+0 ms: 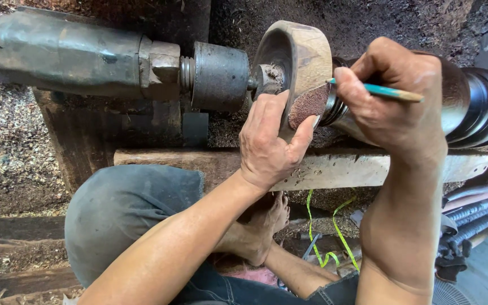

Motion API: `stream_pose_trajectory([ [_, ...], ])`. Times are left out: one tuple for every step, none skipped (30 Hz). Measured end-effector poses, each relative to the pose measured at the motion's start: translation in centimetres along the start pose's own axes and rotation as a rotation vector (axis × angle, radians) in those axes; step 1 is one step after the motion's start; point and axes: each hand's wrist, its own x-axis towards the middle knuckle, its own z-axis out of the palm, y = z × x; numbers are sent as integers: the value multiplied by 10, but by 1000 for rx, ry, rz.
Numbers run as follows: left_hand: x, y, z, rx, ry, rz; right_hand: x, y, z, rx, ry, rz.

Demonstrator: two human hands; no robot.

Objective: Sanding and measuring a turned wooden piece on a lathe.

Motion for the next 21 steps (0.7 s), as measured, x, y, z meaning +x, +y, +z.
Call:
stream_pose_trajectory([
  [0,0,0,-1,-2,0,1,-3,4,-1,1,2],
  [0,0,0,-2,0,1,2,-5,7,-17,-7,-24],
  [0,0,0,-3,1,3,3,-7,11,-32,-15,-50],
  [0,0,0,-4,-2,4,3,-9,10,-33,-13,-47],
  [0,0,0,-3,-6,-2,2,-10,10,-45,-19,-38],
  [0,0,0,-1,-10,-8,2,-12,10,-56,-25,-28],
  [-1,-1,0,-1,-9,-6,3,-9,7,-56,-24,-29],
  [-1,-2,0,5,-8,-6,4,-6,3,-45,-19,-28],
  [-2,-2,1,12,-6,-4,6,-4,-1,-34,-13,-27],
  [0,0,-1,13,-5,-2,2,2,-2,-34,-11,-29],
  [2,3,-2,2,3,1,-3,7,-5,110,71,-8],
  [4,6,-3,-9,10,3,-7,12,-7,258,154,10],
  [8,6,-7,-9,13,8,-5,16,-4,257,157,5],
  [11,7,-10,-70,-9,-136,-2,19,-1,298,216,40],
  [14,8,-12,-134,-42,-278,-2,23,1,336,280,80],
  [25,14,-22,-137,-48,-271,2,30,6,332,289,80],
  [35,19,-30,-259,82,-197,6,37,9,389,381,143],
  [45,24,-38,-381,211,-122,8,45,13,446,473,205],
  [53,28,-46,-382,209,-121,19,52,23,446,475,205],
  [61,31,-54,-499,211,-156,29,60,33,422,438,251],
  [68,35,-64,-611,212,-192,39,66,45,403,402,297],
])
